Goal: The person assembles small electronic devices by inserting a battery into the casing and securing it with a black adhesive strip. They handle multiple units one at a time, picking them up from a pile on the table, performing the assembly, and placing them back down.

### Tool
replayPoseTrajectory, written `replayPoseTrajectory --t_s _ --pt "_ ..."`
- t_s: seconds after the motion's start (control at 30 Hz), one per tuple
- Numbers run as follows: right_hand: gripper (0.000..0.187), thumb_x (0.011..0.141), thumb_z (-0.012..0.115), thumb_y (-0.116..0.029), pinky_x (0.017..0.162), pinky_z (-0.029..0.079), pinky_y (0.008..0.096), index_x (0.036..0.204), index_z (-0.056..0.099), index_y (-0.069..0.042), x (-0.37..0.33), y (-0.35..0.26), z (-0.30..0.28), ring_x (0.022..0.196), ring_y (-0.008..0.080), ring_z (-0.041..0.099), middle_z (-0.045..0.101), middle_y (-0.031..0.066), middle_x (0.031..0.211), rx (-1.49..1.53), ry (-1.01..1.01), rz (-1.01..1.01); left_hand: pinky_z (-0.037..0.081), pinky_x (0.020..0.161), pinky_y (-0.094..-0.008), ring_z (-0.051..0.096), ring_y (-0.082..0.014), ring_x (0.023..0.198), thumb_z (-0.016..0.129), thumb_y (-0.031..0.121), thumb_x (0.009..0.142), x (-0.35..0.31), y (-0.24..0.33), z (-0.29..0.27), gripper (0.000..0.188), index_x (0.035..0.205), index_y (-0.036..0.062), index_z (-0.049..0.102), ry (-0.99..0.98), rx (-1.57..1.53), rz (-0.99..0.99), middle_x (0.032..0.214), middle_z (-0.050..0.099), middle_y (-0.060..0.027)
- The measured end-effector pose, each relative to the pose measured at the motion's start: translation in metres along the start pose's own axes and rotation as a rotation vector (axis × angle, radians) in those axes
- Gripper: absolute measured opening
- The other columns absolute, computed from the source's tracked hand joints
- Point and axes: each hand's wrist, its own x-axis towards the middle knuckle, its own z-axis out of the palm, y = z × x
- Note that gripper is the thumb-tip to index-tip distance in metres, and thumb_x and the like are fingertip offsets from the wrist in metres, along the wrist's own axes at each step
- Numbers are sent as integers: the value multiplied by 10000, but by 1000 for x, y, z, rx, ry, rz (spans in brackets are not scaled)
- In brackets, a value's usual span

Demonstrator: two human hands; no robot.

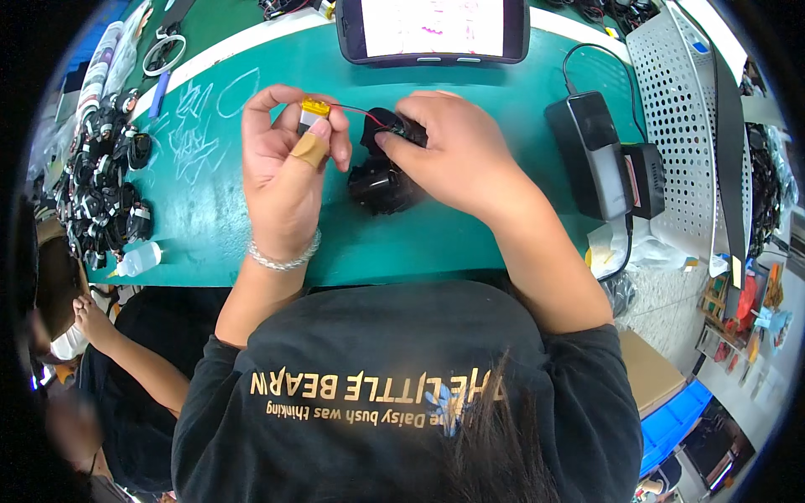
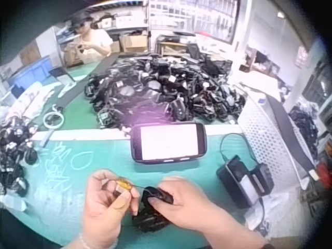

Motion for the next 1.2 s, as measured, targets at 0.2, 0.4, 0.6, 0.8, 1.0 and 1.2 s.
replayPoseTrajectory --t_s 0.2,0.4,0.6,0.8,1.0,1.2 --pt "213 797 621 -141 720 445 330 961 560 -19 -4 -1 12 787 258 545 565 108 886 337 342 -322 410 621 -212 530 -96 703 599 -24 835 -9 -7 4 412 1113 51 304 -4 448 117 846 561 -96" --pt "193 763 650 -32 675 442 293 929 559 6 -4 -6 10 742 190 524 538 86 824 495 272 -577 411 627 -213 571 -110 753 631 -40 796 -11 -12 0 471 1135 59 320 -178 694 320 909 559 -83" --pt "134 779 630 13 674 444 299 875 538 6 -7 -8 6 730 192 523 531 84 799 465 222 -546 417 635 -222 550 -126 754 610 -92 766 -11 -17 1 492 1133 58 319 -216 755 471 935 544 -101" --pt "125 800 624 -3 697 433 287 881 529 1 -6 -4 6 740 185 502 515 68 794 543 277 -546 434 685 -240 532 -137 793 590 -93 796 -8 -10 0 418 1112 39 352 -202 607 431 937 546 -117" --pt "117 798 619 12 696 420 282 878 535 -4 -3 -1 7 737 181 495 514 67 801 587 313 -633 421 585 -220 507 -112 694 639 -62 782 -7 -10 3 283 1000 22 480 -147 375 430 890 572 -88" --pt "131 770 636 33 685 424 291 865 557 -9 -3 -5 5 745 180 517 537 70 810 550 317 -647 430 538 -221 543 -124 668 650 -80 759 -7 -10 0 264 967 22 523 -126 466 566 844 598 -99"
